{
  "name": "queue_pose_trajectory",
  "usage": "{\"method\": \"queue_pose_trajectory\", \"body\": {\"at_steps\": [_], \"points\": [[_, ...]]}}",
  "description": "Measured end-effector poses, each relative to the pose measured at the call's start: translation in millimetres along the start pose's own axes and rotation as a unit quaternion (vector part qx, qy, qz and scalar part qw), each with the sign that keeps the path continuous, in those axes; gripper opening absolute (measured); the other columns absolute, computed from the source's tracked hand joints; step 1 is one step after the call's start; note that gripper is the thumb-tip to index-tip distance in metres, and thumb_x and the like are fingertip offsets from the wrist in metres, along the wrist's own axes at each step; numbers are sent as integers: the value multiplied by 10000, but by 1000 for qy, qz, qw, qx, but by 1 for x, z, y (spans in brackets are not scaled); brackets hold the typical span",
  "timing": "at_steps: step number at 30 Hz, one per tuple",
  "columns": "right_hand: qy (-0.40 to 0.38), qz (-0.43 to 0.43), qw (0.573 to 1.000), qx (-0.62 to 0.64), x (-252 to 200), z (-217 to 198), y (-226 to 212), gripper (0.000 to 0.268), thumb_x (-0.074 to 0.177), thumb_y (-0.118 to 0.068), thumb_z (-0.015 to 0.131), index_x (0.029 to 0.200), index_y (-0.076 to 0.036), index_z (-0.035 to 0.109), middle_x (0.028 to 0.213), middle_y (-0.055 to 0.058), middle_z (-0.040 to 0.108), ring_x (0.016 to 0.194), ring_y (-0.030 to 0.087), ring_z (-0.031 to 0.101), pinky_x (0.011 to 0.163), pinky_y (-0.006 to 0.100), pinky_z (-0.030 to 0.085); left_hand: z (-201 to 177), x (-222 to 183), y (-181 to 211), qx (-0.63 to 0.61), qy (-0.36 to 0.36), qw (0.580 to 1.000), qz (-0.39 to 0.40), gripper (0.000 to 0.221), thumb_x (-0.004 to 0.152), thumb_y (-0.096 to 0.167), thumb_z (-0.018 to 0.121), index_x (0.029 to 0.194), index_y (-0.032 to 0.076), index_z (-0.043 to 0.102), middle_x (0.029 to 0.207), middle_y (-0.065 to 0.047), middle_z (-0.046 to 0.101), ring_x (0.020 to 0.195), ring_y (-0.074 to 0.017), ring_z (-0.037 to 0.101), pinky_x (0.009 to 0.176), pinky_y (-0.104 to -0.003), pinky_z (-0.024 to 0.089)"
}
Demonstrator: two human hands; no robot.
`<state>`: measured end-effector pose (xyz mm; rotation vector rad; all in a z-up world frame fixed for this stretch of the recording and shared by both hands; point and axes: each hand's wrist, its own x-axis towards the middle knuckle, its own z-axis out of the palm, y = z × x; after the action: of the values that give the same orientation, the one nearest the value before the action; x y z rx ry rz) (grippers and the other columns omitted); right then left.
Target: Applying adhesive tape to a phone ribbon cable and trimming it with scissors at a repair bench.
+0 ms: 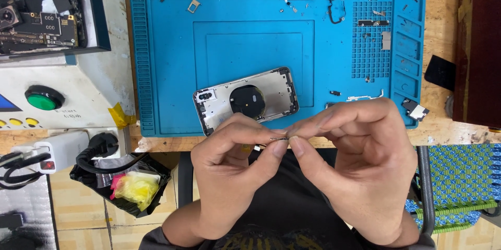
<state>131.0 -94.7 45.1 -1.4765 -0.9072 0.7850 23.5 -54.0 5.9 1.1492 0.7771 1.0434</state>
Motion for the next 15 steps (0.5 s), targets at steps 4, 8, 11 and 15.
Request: {"method": "queue_pose_trajectory", "body": {"at_steps": [4,8,11,15], "points": [[-10,8,1000,-5,2,0,0,273,694,58,591,856,-24,388,750,118,572,713,202,643,669,248,579,1,0,0,3,3,1000,4,93,741,48,623,818,85,586,760,-55,602,728,-149,586,644,-232,513],[-7,21,1000,6,3,0,1,281,687,59,599,842,-41,387,724,105,572,698,184,634,675,239,565,0,0,-1,10,3,1000,-2,106,725,25,631,808,73,585,760,-62,601,724,-145,583,644,-226,505],[-16,22,1000,8,4,0,1,282,693,54,598,852,-48,388,723,99,577,690,178,633,668,236,561,-1,-1,-2,-12,-1,1000,-4,109,733,20,623,822,66,581,763,-72,586,736,-158,586,655,-238,523],[-21,27,999,5,4,0,1,272,703,45,593,860,-55,395,728,89,575,701,171,632,672,239,569,-2,-1,-2,-12,-3,1000,-5,115,726,-3,621,819,49,579,768,-81,595,741,-151,577,662,-226,514]]}}
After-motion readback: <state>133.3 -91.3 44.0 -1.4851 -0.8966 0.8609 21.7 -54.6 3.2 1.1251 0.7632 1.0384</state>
